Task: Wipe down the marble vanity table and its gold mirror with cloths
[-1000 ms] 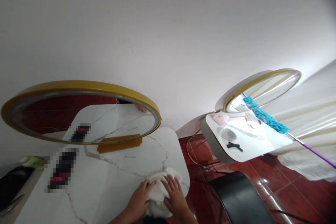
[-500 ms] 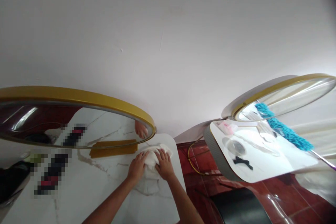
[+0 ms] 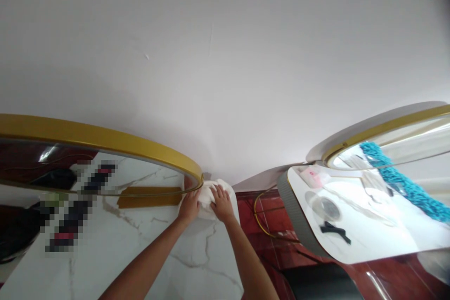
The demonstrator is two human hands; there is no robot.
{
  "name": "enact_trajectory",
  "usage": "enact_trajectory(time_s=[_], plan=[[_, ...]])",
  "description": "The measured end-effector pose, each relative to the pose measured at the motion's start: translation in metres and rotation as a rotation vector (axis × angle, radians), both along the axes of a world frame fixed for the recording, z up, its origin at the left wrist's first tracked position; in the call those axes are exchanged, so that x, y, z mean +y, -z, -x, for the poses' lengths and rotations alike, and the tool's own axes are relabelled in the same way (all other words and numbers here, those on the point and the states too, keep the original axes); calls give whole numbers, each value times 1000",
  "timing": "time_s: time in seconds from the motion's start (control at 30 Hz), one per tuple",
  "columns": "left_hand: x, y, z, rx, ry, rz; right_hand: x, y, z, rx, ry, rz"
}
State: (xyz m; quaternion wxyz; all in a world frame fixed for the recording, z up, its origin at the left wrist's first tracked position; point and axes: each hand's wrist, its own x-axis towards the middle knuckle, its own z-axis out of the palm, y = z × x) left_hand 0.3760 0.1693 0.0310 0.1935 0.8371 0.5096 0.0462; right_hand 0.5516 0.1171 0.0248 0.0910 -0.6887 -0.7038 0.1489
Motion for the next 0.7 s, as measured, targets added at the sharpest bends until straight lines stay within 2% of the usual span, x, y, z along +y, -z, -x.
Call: enact_trajectory(time_s=[0.2,0.37,0.53,0.7], plan=[[-5,-1,-20,26,54,23,-8,-6,-25,1,11,7],[-36,-4,-25,58,39,23,-31,-12,-31,9,20,15],[-88,-6,-11,116,93,16,-82,-14,-24,28,7,47],[-146,-4,17,82,224,116,-160,-9,-9,48,24,96]])
